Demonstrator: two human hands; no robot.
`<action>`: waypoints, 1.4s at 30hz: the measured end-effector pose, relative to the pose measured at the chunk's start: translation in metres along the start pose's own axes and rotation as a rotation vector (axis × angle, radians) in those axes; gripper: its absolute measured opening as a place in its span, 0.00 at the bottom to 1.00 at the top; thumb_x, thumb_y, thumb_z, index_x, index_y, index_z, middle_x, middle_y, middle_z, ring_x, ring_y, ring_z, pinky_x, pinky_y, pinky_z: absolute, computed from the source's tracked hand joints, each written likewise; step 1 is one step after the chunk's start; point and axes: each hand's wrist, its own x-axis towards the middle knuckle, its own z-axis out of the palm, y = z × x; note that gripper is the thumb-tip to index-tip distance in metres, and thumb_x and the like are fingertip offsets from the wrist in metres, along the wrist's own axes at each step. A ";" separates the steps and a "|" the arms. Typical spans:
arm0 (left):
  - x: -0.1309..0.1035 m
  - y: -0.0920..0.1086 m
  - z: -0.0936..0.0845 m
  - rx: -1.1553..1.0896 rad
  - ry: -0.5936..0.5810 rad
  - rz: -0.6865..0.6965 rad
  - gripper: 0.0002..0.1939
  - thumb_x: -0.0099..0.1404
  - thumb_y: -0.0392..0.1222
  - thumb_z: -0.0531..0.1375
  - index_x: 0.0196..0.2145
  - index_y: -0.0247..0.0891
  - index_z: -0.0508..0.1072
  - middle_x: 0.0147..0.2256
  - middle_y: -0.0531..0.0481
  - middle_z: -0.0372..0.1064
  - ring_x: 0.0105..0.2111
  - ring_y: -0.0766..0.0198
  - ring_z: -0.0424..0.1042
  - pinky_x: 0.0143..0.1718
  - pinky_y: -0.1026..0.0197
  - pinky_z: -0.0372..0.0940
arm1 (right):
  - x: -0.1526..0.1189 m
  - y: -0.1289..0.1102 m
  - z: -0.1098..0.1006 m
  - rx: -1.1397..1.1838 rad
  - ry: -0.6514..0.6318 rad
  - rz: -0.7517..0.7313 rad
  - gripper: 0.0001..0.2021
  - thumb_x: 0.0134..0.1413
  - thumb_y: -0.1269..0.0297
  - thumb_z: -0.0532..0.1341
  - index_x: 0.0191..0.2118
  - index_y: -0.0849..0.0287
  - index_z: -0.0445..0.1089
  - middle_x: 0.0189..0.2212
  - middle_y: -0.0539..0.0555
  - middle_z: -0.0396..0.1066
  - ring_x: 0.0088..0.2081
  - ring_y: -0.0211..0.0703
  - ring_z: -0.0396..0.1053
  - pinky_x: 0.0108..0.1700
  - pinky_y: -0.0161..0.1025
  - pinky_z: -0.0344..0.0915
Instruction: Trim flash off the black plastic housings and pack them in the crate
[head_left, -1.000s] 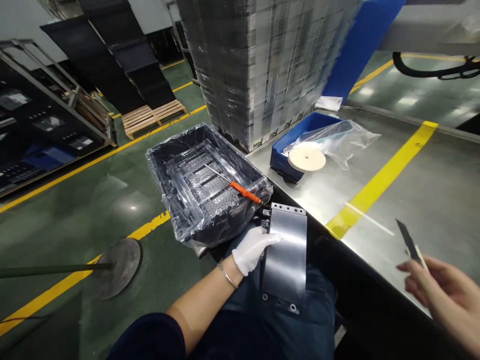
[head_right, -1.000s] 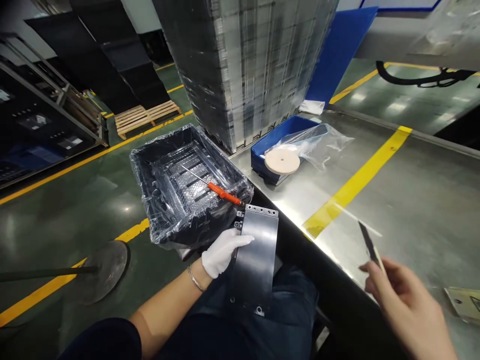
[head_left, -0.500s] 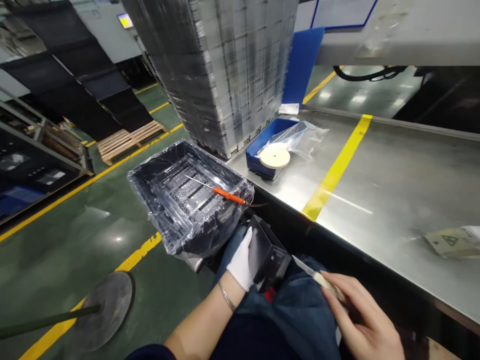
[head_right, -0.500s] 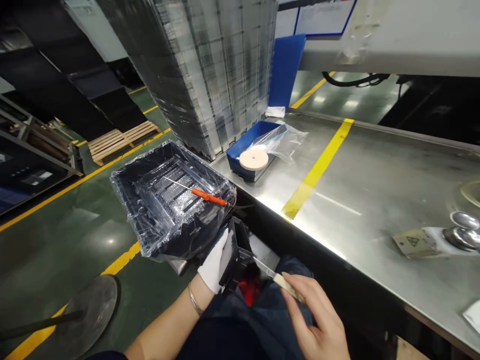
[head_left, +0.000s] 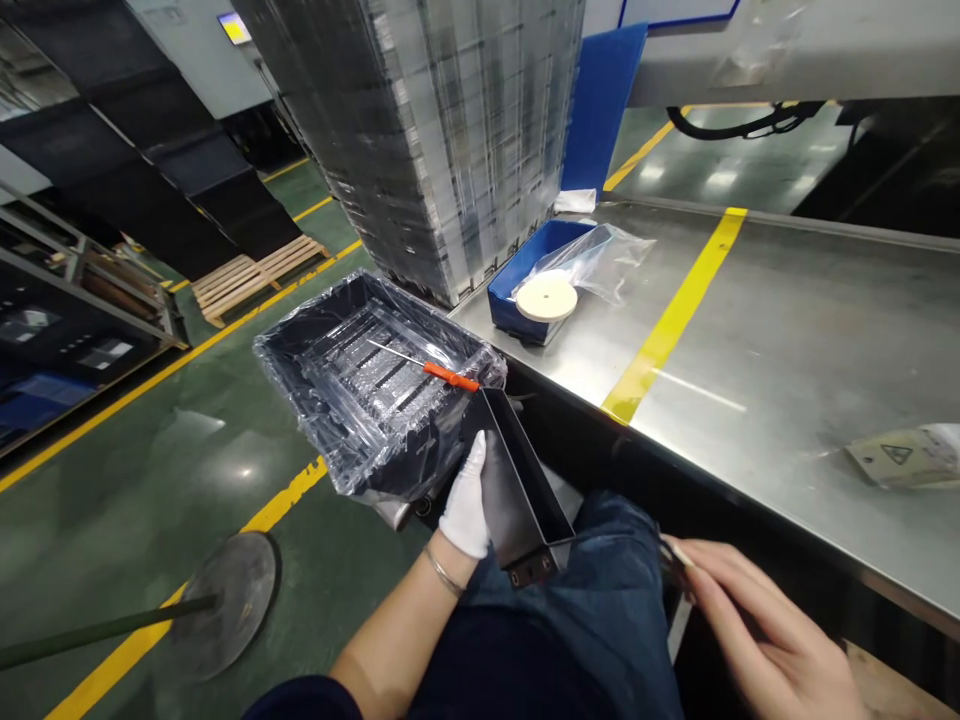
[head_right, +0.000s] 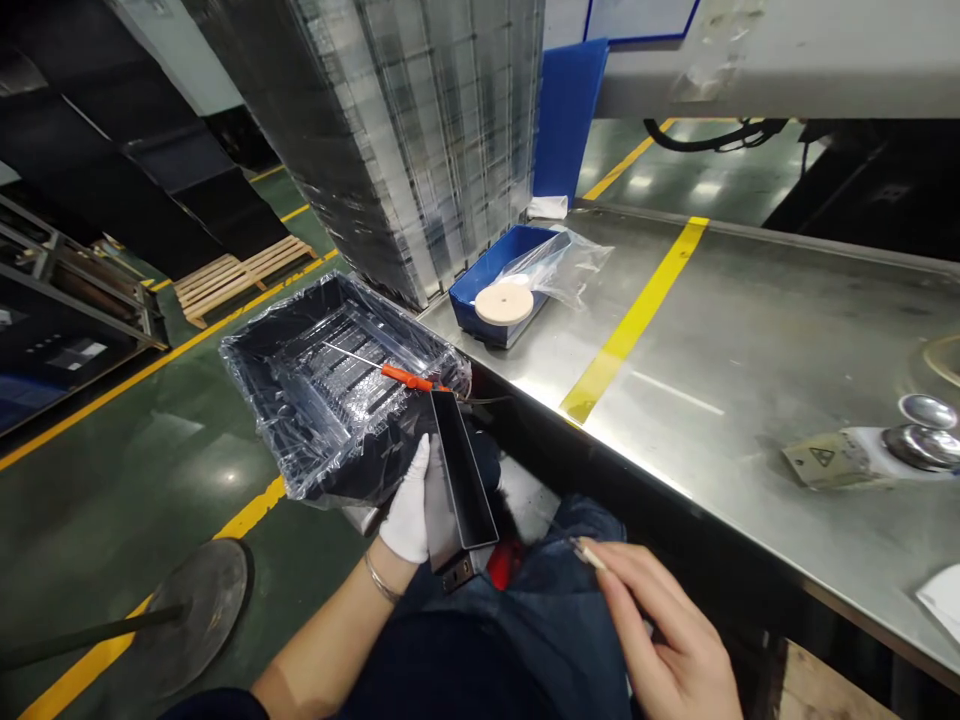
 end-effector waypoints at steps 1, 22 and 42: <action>-0.002 0.002 0.002 -0.068 0.009 -0.016 0.22 0.68 0.61 0.59 0.39 0.39 0.80 0.40 0.48 0.80 0.47 0.58 0.77 0.55 0.58 0.70 | 0.000 -0.005 -0.003 0.040 -0.062 -0.036 0.11 0.67 0.58 0.59 0.38 0.53 0.78 0.33 0.52 0.80 0.32 0.41 0.79 0.35 0.29 0.76; -0.019 0.018 0.034 -0.525 0.232 -0.008 0.21 0.75 0.49 0.52 0.34 0.37 0.81 0.31 0.52 0.80 0.29 0.66 0.79 0.52 0.62 0.71 | -0.008 -0.023 0.012 0.137 -0.231 -0.032 0.08 0.67 0.61 0.60 0.37 0.53 0.75 0.28 0.48 0.78 0.28 0.35 0.77 0.34 0.22 0.72; -0.015 0.008 0.009 -0.503 0.102 0.135 0.21 0.73 0.55 0.54 0.42 0.40 0.82 0.34 0.50 0.81 0.32 0.62 0.79 0.61 0.56 0.64 | -0.045 -0.016 0.040 0.122 -0.155 0.175 0.11 0.63 0.60 0.62 0.36 0.56 0.81 0.33 0.55 0.81 0.32 0.41 0.80 0.38 0.24 0.73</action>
